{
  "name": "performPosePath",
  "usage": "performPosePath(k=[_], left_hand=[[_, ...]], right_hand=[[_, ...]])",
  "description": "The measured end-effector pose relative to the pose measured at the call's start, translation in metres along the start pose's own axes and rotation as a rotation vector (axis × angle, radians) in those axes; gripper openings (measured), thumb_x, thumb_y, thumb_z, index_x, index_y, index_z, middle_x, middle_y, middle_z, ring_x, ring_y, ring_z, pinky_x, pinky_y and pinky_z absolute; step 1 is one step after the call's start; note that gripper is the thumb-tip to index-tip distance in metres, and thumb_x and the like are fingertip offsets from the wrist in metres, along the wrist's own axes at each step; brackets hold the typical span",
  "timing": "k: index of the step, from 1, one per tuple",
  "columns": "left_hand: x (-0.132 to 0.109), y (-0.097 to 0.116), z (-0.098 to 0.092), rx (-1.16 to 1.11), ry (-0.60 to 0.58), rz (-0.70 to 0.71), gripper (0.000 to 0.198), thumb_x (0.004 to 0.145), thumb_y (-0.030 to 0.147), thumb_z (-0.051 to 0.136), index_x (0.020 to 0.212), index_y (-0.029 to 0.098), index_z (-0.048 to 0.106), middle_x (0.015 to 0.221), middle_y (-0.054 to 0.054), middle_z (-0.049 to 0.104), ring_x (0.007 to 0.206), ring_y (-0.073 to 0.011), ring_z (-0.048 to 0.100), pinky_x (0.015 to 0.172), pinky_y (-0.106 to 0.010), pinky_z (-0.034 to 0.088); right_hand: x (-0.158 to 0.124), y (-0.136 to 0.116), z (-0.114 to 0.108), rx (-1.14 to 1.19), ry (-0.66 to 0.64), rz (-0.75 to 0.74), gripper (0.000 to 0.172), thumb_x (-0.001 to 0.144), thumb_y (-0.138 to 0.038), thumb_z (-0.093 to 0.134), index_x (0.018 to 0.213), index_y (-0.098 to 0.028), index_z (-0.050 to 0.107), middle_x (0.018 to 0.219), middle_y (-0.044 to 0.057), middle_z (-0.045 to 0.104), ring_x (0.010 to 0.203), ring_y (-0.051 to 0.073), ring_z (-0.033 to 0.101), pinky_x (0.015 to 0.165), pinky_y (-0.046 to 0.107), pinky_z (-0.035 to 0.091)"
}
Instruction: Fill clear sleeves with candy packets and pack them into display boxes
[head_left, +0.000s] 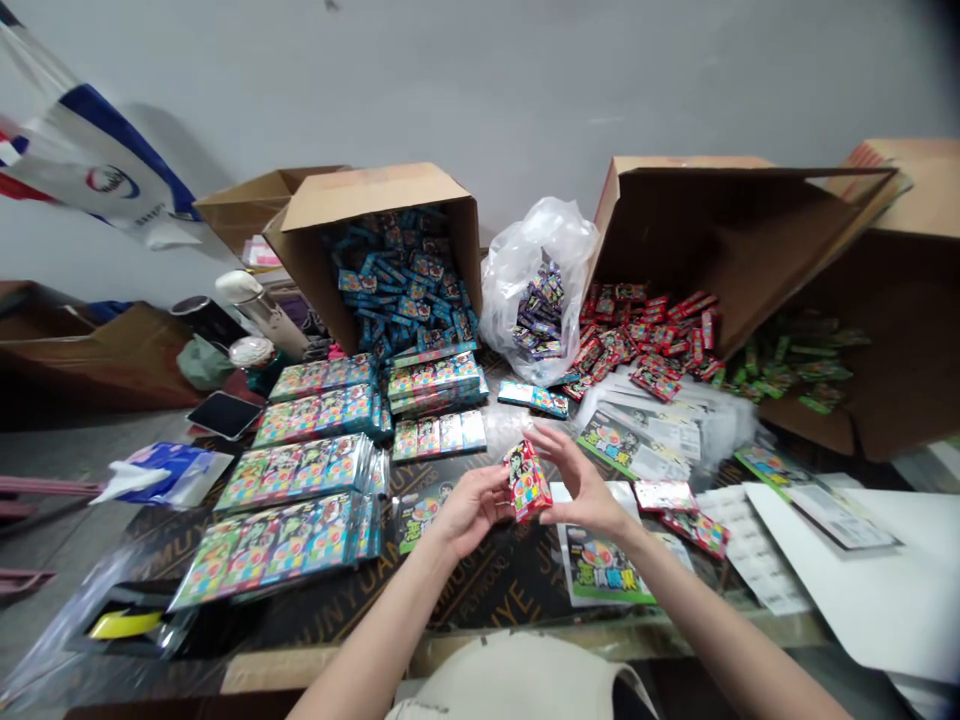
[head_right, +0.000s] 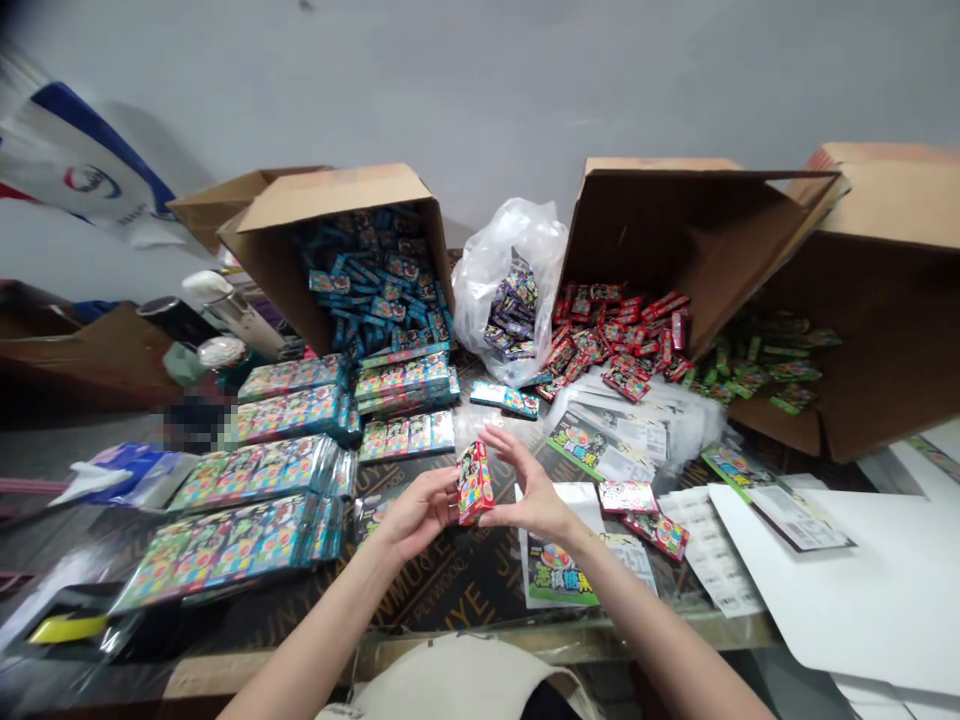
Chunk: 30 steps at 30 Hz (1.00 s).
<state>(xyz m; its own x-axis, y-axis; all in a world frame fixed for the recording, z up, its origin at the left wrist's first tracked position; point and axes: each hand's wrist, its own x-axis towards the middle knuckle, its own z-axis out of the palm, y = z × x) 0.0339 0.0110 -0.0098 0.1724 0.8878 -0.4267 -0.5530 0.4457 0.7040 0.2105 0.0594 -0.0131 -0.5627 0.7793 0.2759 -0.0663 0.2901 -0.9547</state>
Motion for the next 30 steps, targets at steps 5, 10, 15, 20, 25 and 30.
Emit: performPosePath(k=[5,10,15,20,25,30], left_hand=[[-0.004,-0.007,0.005,0.181,0.06,0.054,0.034,0.066,0.04,0.067,0.081,0.009,0.066,0.068,-0.006,0.065,0.054,-0.0108,0.058,0.053,-0.023,0.046],[-0.004,-0.009,-0.003,0.271,0.137,0.021,0.031,0.052,0.027,0.077,0.075,0.008,0.066,0.061,-0.004,0.063,0.048,-0.0093,0.055,0.048,-0.02,0.043],[-0.005,-0.007,-0.01,0.132,0.099,0.011,0.029,0.057,0.026,0.074,0.078,0.008,0.066,0.066,-0.004,0.063,0.044,-0.0045,0.049,0.05,-0.019,0.043],[-0.009,-0.012,0.0,-0.214,-0.113,-0.102,0.041,0.071,0.047,0.06,0.09,0.011,0.064,0.078,-0.008,0.066,0.069,-0.0161,0.061,0.069,-0.031,0.048],[-0.007,-0.02,0.005,-0.119,-0.037,-0.066,0.032,0.061,0.028,0.073,0.087,0.011,0.065,0.074,-0.005,0.066,0.064,-0.0131,0.06,0.07,-0.027,0.048],[0.001,-0.025,-0.007,0.301,0.09,0.063,0.032,0.059,0.03,0.074,0.08,0.009,0.063,0.071,-0.005,0.065,0.061,-0.0149,0.058,0.064,-0.029,0.047]], right_hand=[[0.002,-0.013,0.008,-0.423,-0.113,-0.066,0.082,0.061,-0.027,0.068,0.132,-0.024,0.03,0.126,0.009,0.045,0.112,0.027,0.043,0.098,0.044,0.028],[0.002,-0.015,0.008,-0.612,-0.241,-0.103,0.089,0.058,-0.036,0.071,0.134,-0.022,0.028,0.119,0.009,0.049,0.106,0.028,0.044,0.093,0.044,0.03],[-0.005,-0.005,0.006,-0.537,-0.166,-0.053,0.088,0.06,-0.037,0.071,0.135,-0.025,0.025,0.128,0.009,0.041,0.115,0.027,0.039,0.098,0.044,0.028],[-0.01,0.007,0.02,-0.01,-0.035,0.079,0.096,0.061,-0.047,0.069,0.136,-0.026,0.013,0.128,0.01,0.04,0.116,0.025,0.041,0.096,0.039,0.035],[-0.014,0.01,0.024,-0.081,-0.072,0.081,0.103,0.057,-0.04,0.074,0.137,-0.026,0.01,0.135,0.011,0.032,0.123,0.025,0.033,0.102,0.041,0.028],[-0.014,0.006,0.014,-0.47,-0.143,-0.091,0.092,0.058,-0.029,0.071,0.135,-0.026,0.021,0.132,0.008,0.036,0.123,0.027,0.03,0.103,0.045,0.019]])
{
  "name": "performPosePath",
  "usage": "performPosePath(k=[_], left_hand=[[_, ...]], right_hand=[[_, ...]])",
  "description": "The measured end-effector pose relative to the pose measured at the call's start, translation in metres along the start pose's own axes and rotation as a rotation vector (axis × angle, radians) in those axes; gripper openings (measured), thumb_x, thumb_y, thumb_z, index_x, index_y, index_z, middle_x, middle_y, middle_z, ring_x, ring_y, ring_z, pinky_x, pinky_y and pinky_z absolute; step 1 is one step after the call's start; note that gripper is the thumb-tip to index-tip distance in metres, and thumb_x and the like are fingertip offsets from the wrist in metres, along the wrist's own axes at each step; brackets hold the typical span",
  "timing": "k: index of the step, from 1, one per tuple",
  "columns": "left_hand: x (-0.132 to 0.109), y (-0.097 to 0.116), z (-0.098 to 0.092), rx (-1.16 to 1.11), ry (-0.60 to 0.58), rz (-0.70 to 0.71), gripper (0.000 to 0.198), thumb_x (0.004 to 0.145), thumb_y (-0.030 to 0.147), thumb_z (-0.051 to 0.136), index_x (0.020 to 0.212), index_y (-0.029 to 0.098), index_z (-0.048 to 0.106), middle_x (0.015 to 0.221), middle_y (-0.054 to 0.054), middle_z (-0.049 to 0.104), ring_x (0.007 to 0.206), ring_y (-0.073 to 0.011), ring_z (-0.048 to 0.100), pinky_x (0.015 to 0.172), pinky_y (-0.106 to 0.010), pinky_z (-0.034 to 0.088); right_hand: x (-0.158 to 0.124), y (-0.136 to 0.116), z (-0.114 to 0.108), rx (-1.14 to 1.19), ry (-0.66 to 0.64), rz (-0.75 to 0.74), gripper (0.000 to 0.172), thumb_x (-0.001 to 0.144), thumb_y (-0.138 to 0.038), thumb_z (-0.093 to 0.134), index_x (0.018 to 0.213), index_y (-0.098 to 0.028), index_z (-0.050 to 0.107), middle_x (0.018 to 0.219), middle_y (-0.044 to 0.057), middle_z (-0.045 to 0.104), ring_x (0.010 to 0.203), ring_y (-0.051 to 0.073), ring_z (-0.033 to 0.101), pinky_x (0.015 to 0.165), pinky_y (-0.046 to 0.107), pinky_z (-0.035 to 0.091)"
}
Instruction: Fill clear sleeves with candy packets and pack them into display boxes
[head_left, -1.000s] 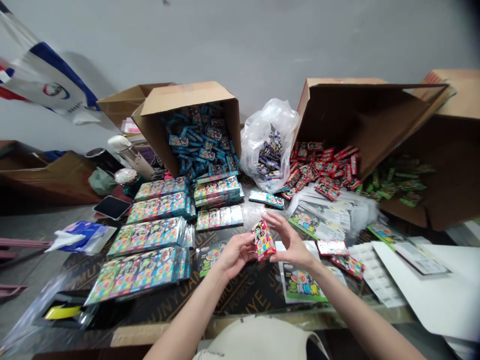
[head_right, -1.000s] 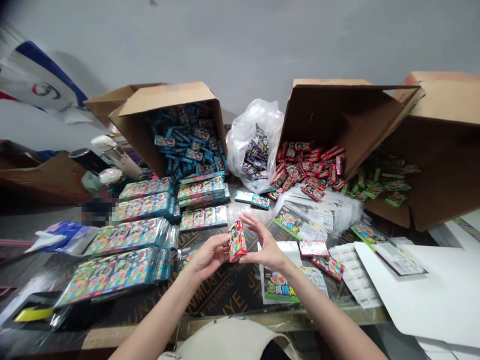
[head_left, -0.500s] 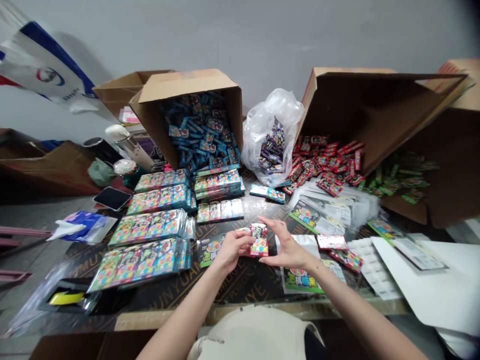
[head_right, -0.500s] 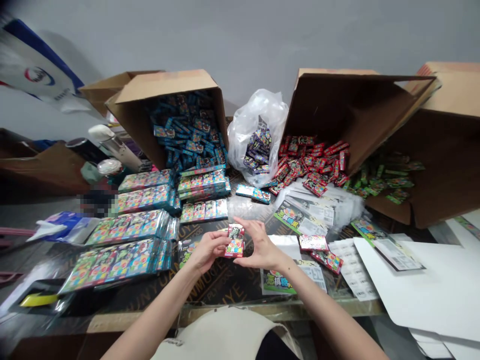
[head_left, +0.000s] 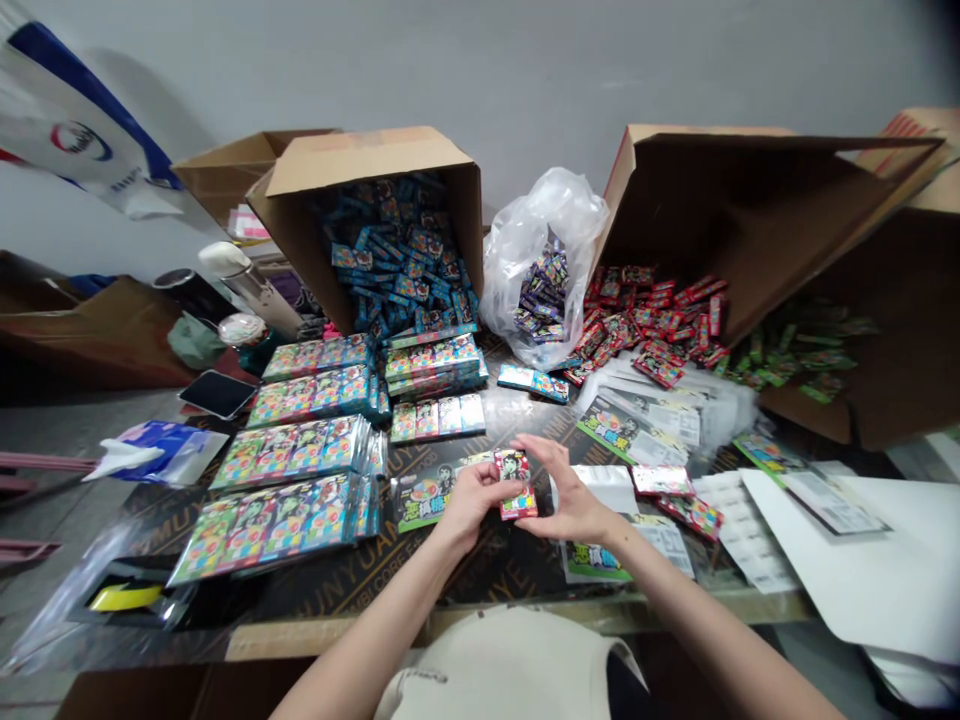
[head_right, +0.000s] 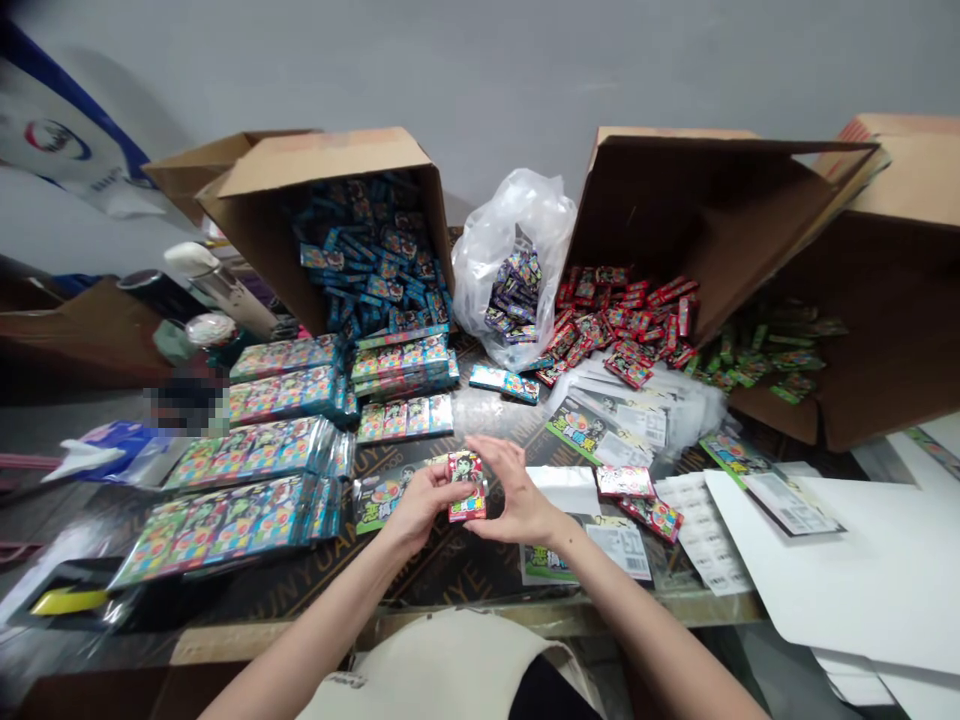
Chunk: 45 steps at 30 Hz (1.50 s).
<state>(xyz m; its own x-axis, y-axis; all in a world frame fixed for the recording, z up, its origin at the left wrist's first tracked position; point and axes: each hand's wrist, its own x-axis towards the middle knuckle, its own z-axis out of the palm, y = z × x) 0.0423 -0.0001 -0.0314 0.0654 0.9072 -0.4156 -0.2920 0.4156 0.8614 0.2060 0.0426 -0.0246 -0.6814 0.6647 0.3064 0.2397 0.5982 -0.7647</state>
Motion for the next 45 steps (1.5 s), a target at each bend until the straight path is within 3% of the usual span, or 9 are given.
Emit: performPosePath(k=[7,10,18,22,28,31,35,40,45], left_hand=[[0.002,-0.002,-0.052,1.074,0.103,0.451,0.081,0.049,0.046,0.074,0.122,0.02,0.048,0.117,-0.012,0.054,0.109,-0.0302,0.046,0.097,-0.046,0.028],[0.005,-0.01,-0.069,1.385,0.03,0.48,0.097,0.047,0.037,0.075,0.132,0.021,0.032,0.12,-0.01,0.049,0.111,-0.0298,0.042,0.099,-0.048,0.023],[-0.001,-0.008,-0.074,1.274,-0.023,0.552,0.098,0.057,0.031,0.069,0.138,0.022,0.014,0.125,-0.01,0.044,0.112,-0.0264,0.043,0.097,-0.04,0.032],[0.002,-0.003,-0.07,1.256,0.078,0.585,0.094,0.06,0.036,0.067,0.138,0.021,0.016,0.121,-0.01,0.048,0.11,-0.027,0.047,0.094,-0.041,0.035],[0.019,-0.009,-0.061,1.321,0.146,0.633,0.09,0.064,0.042,0.062,0.137,0.018,0.016,0.119,-0.01,0.051,0.107,-0.0268,0.049,0.091,-0.039,0.039],[0.023,-0.015,-0.061,1.436,0.138,0.56,0.087,0.066,0.042,0.059,0.138,0.018,0.016,0.119,-0.011,0.05,0.106,-0.0271,0.049,0.089,-0.038,0.039],[0.024,-0.018,-0.061,1.635,0.049,0.422,0.078,0.068,0.04,0.053,0.137,0.021,0.021,0.115,-0.011,0.05,0.107,-0.0276,0.046,0.087,-0.038,0.037],[0.029,-0.011,-0.038,1.829,-0.153,0.378,0.075,0.064,0.023,0.051,0.135,0.03,0.027,0.124,-0.01,0.041,0.112,-0.0276,0.04,0.09,-0.039,0.033],[0.037,-0.004,-0.014,1.875,-0.194,0.195,0.071,0.054,0.014,0.049,0.125,0.021,0.045,0.123,-0.012,0.042,0.115,-0.028,0.035,0.09,-0.036,0.034]], right_hand=[[0.0,0.033,-0.003,-0.264,0.097,0.115,0.072,0.059,-0.022,0.064,0.125,-0.022,0.036,0.117,0.009,0.045,0.11,0.028,0.041,0.092,0.043,0.028],[0.0,0.05,0.0,-0.338,0.021,0.124,0.072,0.061,-0.029,0.068,0.126,-0.022,0.037,0.118,0.01,0.046,0.11,0.029,0.041,0.092,0.044,0.026],[0.004,0.044,-0.001,-0.085,-0.132,0.038,0.091,0.056,-0.048,0.074,0.131,-0.023,0.029,0.126,0.009,0.045,0.112,0.026,0.042,0.096,0.039,0.026],[0.007,0.035,-0.003,-0.131,0.019,0.066,0.099,0.054,-0.055,0.072,0.133,-0.021,0.025,0.126,0.011,0.046,0.117,0.028,0.038,0.101,0.043,0.017],[-0.001,0.018,-0.006,-0.204,-0.004,0.047,0.062,0.084,-0.046,0.047,0.136,-0.027,0.02,0.121,0.005,0.053,0.116,0.019,0.042,0.104,0.042,0.009],[-0.018,0.046,-0.048,-0.382,0.267,0.211,0.055,0.082,-0.047,0.049,0.13,-0.027,0.032,0.128,0.005,0.046,0.121,0.021,0.035,0.103,0.042,0.014],[-0.065,0.118,-0.156,-0.693,0.682,0.813,0.052,0.077,-0.042,0.055,0.123,-0.022,0.042,0.135,0.011,0.035,0.124,0.027,0.027,0.099,0.045,0.021],[-0.111,0.181,-0.27,-0.738,0.816,1.172,0.066,0.072,-0.047,0.056,0.128,-0.02,0.035,0.135,0.017,0.029,0.124,0.036,0.022,0.094,0.054,0.023],[-0.094,0.225,-0.317,-0.611,0.819,1.257,0.089,0.061,-0.059,0.061,0.133,-0.02,0.027,0.133,0.018,0.03,0.119,0.035,0.034,0.091,0.043,0.033]])
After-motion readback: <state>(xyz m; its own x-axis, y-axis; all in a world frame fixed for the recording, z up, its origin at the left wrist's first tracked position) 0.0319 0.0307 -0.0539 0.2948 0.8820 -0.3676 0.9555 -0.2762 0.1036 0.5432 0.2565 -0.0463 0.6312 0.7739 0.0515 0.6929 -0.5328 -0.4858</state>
